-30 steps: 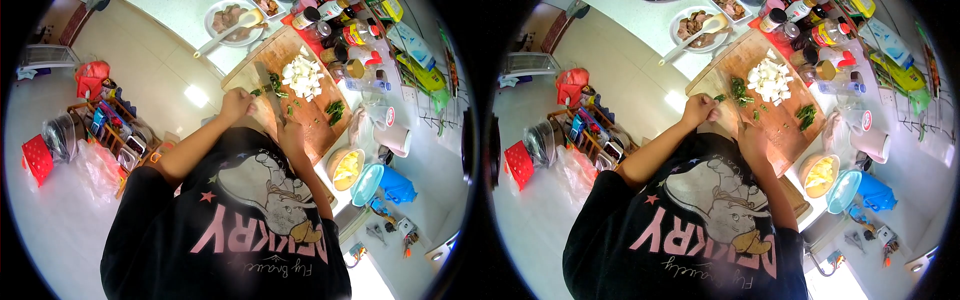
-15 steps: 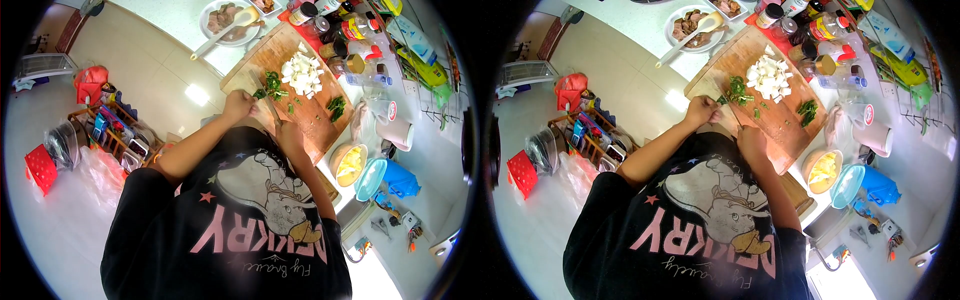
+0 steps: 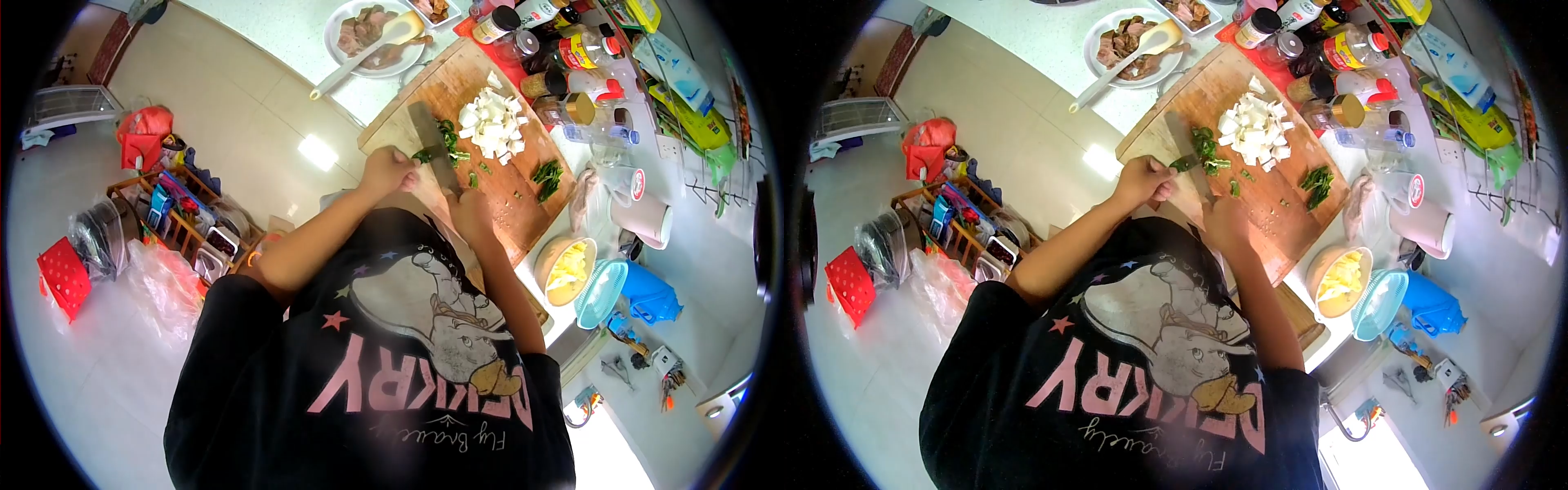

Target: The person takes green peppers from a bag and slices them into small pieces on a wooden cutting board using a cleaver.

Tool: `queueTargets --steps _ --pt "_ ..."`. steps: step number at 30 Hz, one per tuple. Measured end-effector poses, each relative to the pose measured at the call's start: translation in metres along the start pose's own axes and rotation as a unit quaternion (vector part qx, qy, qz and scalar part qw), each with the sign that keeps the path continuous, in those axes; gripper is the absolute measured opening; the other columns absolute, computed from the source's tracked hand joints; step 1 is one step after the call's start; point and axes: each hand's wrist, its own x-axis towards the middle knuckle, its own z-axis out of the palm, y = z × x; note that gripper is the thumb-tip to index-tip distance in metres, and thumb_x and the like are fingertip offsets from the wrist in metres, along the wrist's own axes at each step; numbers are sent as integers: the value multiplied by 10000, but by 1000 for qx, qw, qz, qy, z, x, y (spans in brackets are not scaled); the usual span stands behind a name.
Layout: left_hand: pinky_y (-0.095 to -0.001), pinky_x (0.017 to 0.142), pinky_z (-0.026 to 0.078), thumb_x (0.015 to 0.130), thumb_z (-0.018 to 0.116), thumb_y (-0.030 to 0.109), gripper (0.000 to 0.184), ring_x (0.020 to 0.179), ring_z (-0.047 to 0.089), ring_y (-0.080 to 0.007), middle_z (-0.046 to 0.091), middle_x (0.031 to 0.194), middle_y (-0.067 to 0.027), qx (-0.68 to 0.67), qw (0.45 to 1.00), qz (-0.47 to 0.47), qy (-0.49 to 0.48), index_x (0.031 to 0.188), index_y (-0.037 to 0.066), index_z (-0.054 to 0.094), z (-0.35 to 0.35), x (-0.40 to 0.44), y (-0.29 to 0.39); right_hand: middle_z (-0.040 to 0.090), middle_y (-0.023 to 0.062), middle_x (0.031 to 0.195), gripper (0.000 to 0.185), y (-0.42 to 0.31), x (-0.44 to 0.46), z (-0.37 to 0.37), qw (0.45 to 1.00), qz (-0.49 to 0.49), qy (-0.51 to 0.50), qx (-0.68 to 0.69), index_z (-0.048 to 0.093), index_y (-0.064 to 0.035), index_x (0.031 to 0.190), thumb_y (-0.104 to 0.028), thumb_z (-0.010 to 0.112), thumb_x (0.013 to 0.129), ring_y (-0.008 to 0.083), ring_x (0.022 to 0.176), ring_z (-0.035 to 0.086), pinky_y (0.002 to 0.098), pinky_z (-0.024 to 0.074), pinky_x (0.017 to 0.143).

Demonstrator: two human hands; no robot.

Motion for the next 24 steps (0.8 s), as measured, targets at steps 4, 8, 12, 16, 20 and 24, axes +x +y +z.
queueTargets --steps 4,8,12,16,20,24 --pt "-296 476 563 943 687 117 255 574 677 -178 678 718 -160 -27 999 12 23 810 8 499 3 -7 4 610 312 705 448 17 -6 0 993 14 54 100 660 94 836 -344 617 924 448 700 653 497 502 647" --pt "-307 507 582 950 671 102 246 606 695 -194 672 739 -150 -40 999 17 16 826 10 478 7 -1 -4 645 291 769 358 7 -35 -10 996 -11 58 63 698 26 929 -309 574 929 433 756 665 499 517 698" --pt "-320 544 598 962 639 75 208 635 705 -209 663 756 -143 -47 999 9 14 861 -1 473 13 3 -6 675 267 814 345 4 -37 2 999 -7 48 20 726 -34 990 -315 534 936 425 791 674 488 539 737" --pt "-328 545 596 973 589 31 144 630 699 -215 659 761 -148 -77 997 4 9 899 -13 474 13 3 -5 688 252 832 325 7 -34 11 1000 12 27 4 728 -43 973 -304 539 931 422 812 681 497 544 753" --pt "-330 545 591 979 553 6 112 627 691 -211 658 781 -160 -32 999 14 9 912 -26 469 14 2 -4 697 246 874 285 -2 -33 19 998 41 17 -34 717 -30 942 -264 558 910 427 843 685 506 548 761" --pt "-321 526 578 972 549 10 123 599 685 -208 664 741 -164 -30 999 39 9 889 -32 468 14 3 -8 701 241 895 248 -15 -26 18 997 41 -3 -63 708 -15 942 -218 578 887 418 857 690 508 552 765"
